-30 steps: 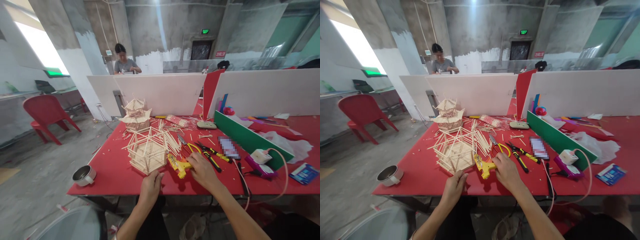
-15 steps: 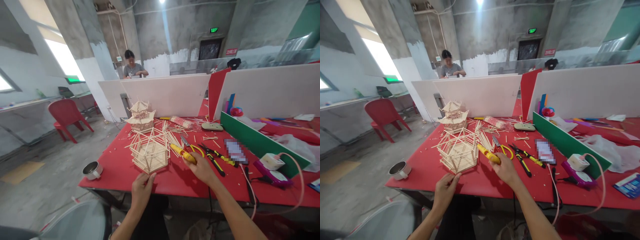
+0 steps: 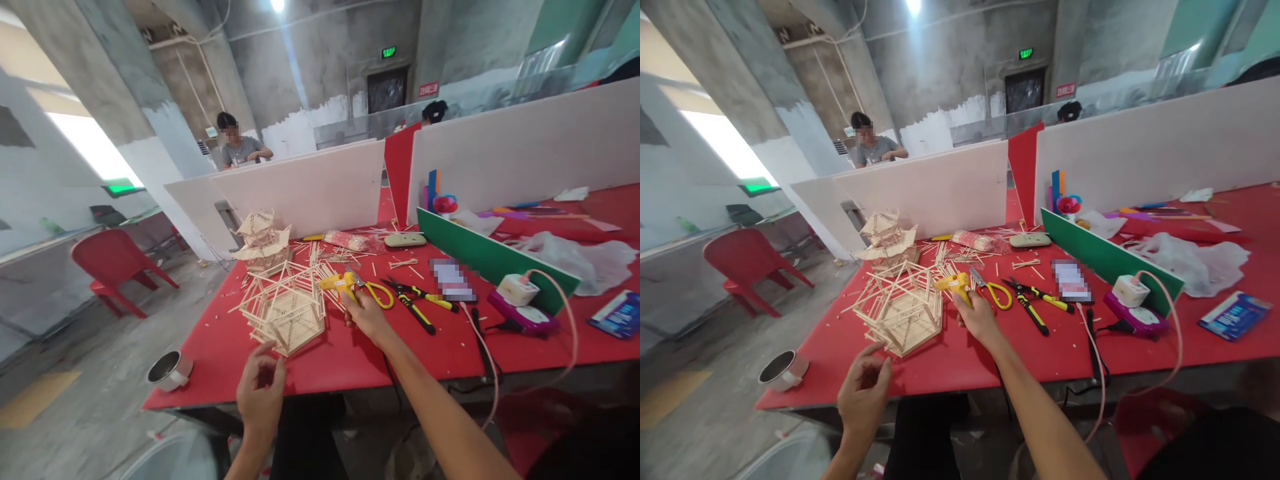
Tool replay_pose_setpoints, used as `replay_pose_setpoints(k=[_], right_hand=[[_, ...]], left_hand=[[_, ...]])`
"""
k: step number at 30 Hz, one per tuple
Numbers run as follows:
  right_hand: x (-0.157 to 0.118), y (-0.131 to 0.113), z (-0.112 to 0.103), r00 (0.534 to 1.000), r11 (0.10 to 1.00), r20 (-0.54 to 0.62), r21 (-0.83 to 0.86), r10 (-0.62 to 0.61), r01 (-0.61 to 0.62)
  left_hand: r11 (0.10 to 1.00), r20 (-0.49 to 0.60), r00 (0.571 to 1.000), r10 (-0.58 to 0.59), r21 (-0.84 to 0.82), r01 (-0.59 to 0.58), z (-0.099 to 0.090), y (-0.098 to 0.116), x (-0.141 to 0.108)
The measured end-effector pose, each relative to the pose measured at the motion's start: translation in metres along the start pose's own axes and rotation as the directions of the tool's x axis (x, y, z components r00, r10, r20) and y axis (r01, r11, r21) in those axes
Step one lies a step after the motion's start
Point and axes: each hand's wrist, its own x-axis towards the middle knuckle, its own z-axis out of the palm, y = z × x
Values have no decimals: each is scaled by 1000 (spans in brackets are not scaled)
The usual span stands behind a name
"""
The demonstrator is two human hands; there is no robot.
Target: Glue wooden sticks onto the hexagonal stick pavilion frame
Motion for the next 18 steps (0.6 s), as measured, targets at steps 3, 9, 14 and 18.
replay_pose_setpoints(k=[3,9,14,18], right_hand=[[-1,-3,0,1000,999,28,40,-2,1],[-23,-9,-31,998,998,14,24,-62,62],[-24,-11,-41,993,995,69,11,-97,97],[-20,-11,-36,993,995,60,25,-102,101]], left_hand=[[972,180,977,-110,-188,144,0,10,-8],[983,351,932,-92,-118,142,21,22,-4],[962,428,881,-204,-82,262,47,23,-7],[969,401,888,-224,-2,246,49,25,-10]])
